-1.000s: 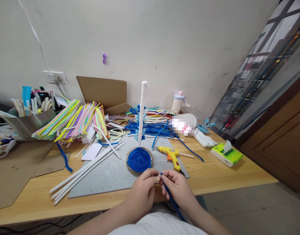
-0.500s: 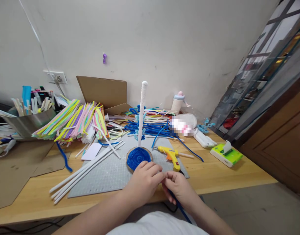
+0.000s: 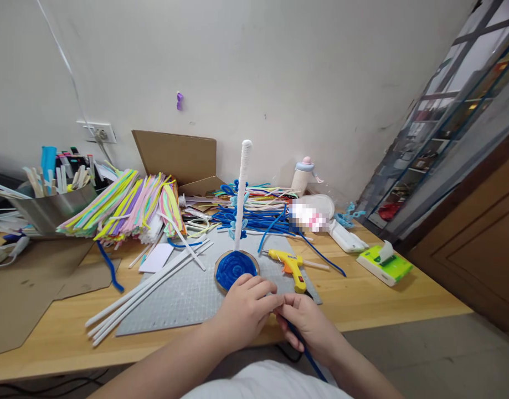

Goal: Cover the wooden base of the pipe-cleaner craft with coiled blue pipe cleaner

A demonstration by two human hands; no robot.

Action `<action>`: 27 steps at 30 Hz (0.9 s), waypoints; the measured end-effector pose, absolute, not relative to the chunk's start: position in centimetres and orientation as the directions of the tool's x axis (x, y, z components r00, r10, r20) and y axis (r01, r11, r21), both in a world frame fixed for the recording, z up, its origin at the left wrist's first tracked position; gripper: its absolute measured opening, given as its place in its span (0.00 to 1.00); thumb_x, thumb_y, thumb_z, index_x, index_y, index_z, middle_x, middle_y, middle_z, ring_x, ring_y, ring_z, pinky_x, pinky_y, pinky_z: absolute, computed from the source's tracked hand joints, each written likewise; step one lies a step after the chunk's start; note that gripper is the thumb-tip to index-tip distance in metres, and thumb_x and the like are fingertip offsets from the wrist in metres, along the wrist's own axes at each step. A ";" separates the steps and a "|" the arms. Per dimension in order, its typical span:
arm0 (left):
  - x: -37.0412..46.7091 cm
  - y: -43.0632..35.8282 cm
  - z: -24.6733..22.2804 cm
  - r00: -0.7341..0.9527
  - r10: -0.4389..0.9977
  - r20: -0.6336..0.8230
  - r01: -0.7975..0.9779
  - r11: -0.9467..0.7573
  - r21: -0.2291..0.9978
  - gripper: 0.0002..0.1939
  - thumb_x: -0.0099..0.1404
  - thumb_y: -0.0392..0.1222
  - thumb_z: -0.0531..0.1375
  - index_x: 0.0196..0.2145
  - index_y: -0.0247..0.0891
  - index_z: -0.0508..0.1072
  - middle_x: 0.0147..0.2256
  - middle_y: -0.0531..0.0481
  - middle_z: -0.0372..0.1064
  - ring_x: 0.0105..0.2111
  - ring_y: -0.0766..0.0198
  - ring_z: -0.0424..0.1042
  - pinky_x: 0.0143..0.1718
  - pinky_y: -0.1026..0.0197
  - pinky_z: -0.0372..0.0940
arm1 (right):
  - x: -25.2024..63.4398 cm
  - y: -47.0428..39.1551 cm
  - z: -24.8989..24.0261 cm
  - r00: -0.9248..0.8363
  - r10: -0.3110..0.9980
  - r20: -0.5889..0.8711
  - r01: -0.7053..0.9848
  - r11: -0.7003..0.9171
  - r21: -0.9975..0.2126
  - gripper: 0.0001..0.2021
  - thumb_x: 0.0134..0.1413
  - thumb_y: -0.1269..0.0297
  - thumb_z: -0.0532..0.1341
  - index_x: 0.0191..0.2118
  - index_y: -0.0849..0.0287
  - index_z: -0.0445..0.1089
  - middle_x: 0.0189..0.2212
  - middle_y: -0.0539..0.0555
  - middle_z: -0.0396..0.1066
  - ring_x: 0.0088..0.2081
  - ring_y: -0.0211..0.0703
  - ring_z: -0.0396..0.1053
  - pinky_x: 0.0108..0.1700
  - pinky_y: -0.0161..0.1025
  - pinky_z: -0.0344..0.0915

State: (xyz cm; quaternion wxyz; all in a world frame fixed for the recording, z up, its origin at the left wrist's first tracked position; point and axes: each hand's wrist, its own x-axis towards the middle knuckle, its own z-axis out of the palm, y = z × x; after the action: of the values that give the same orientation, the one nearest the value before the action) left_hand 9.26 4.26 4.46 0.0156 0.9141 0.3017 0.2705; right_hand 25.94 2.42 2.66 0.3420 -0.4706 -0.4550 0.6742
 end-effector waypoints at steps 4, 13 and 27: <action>9.2 4.3 4.5 0.647 0.593 0.480 0.572 -0.793 0.210 0.08 0.61 0.31 0.56 0.36 0.42 0.70 0.37 0.53 0.70 0.39 0.62 0.65 0.39 0.58 0.52 | 25.8 2.3 2.6 -0.335 0.891 -0.305 -0.085 -0.351 -0.932 0.16 0.45 0.52 0.61 0.25 0.60 0.60 0.15 0.42 0.61 0.09 0.25 0.53 0.10 0.26 0.41; 8.9 4.2 4.4 0.633 0.589 0.502 0.629 -0.770 0.110 0.03 0.62 0.36 0.57 0.35 0.41 0.70 0.37 0.51 0.69 0.39 0.61 0.65 0.40 0.57 0.52 | 25.8 2.1 2.8 -0.349 0.888 -0.300 -0.124 -0.361 -0.924 0.17 0.46 0.51 0.62 0.24 0.59 0.58 0.15 0.42 0.60 0.09 0.25 0.51 0.10 0.26 0.40; 8.7 5.2 6.0 0.745 0.502 0.439 0.502 -0.856 0.125 0.06 0.66 0.37 0.54 0.36 0.42 0.70 0.38 0.52 0.70 0.41 0.63 0.65 0.41 0.58 0.51 | 26.1 2.2 3.3 -0.367 0.867 -0.336 -0.144 -0.410 -0.901 0.15 0.47 0.55 0.62 0.25 0.60 0.59 0.15 0.43 0.60 0.09 0.25 0.52 0.10 0.26 0.39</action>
State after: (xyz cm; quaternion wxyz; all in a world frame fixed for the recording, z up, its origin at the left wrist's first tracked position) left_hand 8.69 5.23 5.98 -0.0006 0.9342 0.2686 0.2348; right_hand 26.08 2.18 3.27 0.3530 -0.4381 -0.4128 0.7163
